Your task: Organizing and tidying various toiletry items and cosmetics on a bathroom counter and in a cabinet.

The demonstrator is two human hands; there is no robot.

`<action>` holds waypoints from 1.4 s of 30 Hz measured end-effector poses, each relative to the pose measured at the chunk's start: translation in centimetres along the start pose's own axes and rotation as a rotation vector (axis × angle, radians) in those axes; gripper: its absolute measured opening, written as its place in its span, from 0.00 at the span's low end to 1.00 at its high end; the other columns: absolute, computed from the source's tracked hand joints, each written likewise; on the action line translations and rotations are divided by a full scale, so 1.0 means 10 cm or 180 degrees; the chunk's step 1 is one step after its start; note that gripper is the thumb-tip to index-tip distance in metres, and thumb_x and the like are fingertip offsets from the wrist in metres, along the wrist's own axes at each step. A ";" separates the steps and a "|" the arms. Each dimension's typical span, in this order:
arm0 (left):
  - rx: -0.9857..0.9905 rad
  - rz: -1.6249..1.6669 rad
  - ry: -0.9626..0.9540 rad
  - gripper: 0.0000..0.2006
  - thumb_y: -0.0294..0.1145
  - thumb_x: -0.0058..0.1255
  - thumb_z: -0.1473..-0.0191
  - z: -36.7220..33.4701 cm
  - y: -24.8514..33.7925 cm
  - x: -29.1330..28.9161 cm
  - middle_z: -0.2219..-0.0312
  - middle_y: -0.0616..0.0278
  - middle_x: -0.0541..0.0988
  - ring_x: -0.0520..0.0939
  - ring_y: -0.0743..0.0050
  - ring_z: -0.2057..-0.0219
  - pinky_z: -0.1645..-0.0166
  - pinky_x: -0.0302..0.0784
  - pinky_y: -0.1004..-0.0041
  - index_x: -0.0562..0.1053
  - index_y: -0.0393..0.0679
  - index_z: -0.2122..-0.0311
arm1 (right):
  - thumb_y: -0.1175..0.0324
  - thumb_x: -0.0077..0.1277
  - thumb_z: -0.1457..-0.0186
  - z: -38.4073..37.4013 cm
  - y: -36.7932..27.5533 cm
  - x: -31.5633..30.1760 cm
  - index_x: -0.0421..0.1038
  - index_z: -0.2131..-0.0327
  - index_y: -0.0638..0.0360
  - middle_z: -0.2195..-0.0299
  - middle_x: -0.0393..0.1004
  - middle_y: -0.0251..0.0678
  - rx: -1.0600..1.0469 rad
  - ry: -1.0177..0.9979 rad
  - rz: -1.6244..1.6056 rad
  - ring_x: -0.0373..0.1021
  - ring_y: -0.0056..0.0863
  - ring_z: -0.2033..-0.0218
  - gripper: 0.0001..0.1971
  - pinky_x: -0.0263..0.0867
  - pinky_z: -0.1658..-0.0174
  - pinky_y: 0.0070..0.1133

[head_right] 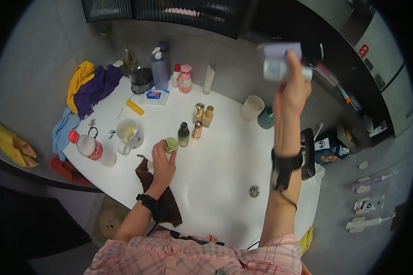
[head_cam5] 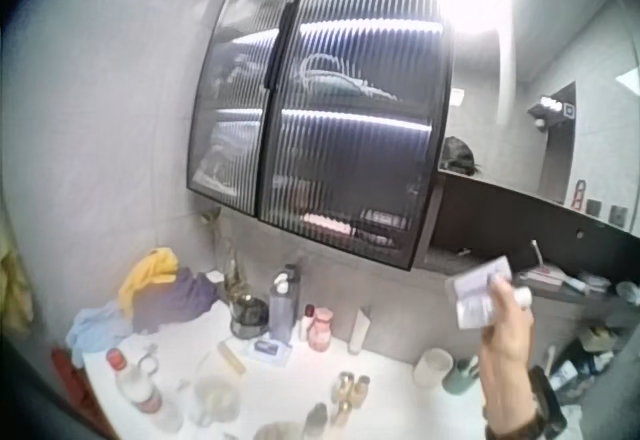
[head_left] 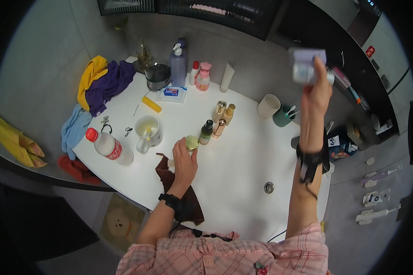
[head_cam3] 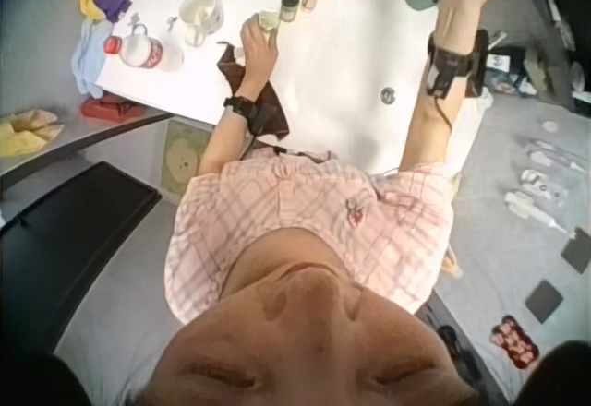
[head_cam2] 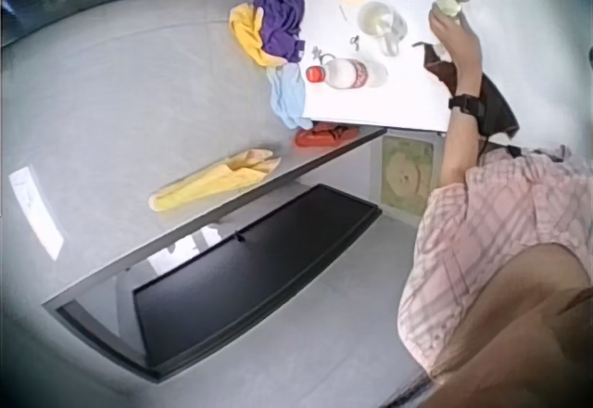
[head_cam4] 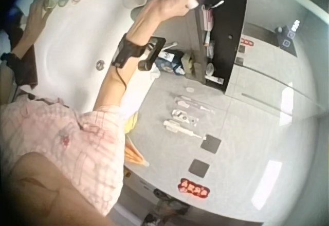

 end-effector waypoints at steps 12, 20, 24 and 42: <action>0.0171 0.0363 0.0147 0.35 0.08 0.39 0.63 -0.02 0.13 -0.10 0.48 0.39 0.59 0.60 0.37 0.45 0.40 0.57 0.55 0.53 0.29 0.43 | 0.69 0.63 0.61 2.73 1.81 -0.20 0.75 0.62 0.62 0.72 0.73 0.34 0.0522 -0.2209 0.2261 0.70 0.27 0.72 0.19 0.66 0.67 0.20; 0.0479 0.0710 0.0404 0.32 0.09 0.40 0.64 -0.02 0.23 -0.19 0.52 0.43 0.64 0.65 0.41 0.48 0.41 0.59 0.57 0.59 0.33 0.46 | 0.67 0.64 0.61 2.87 1.89 -0.05 0.73 0.57 0.59 0.68 0.73 0.36 0.0331 -0.2567 0.2313 0.71 0.32 0.65 0.23 0.67 0.61 0.24; 0.0189 0.0607 0.0345 0.31 0.10 0.41 0.61 0.01 0.16 -0.15 0.52 0.43 0.64 0.65 0.42 0.47 0.41 0.59 0.59 0.59 0.34 0.46 | 0.69 0.64 0.62 2.93 1.95 -0.17 0.72 0.58 0.60 0.66 0.73 0.39 0.0411 -0.2907 0.2391 0.71 0.41 0.63 0.23 0.67 0.59 0.29; -0.0048 0.0915 0.0333 0.26 0.12 0.32 0.53 0.03 0.05 -0.12 0.50 0.41 0.63 0.64 0.43 0.46 0.40 0.58 0.58 0.57 0.31 0.45 | 0.74 0.59 0.62 2.96 1.98 -0.43 0.69 0.63 0.67 0.65 0.70 0.48 0.0689 -0.2940 0.3389 0.69 0.46 0.62 0.19 0.67 0.58 0.33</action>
Point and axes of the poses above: each hand's wrist, its own z-axis away from the middle knuckle, its own x-axis out of the palm, y = z × x, the point moved 10 cm from there along -z, towards the middle knuckle
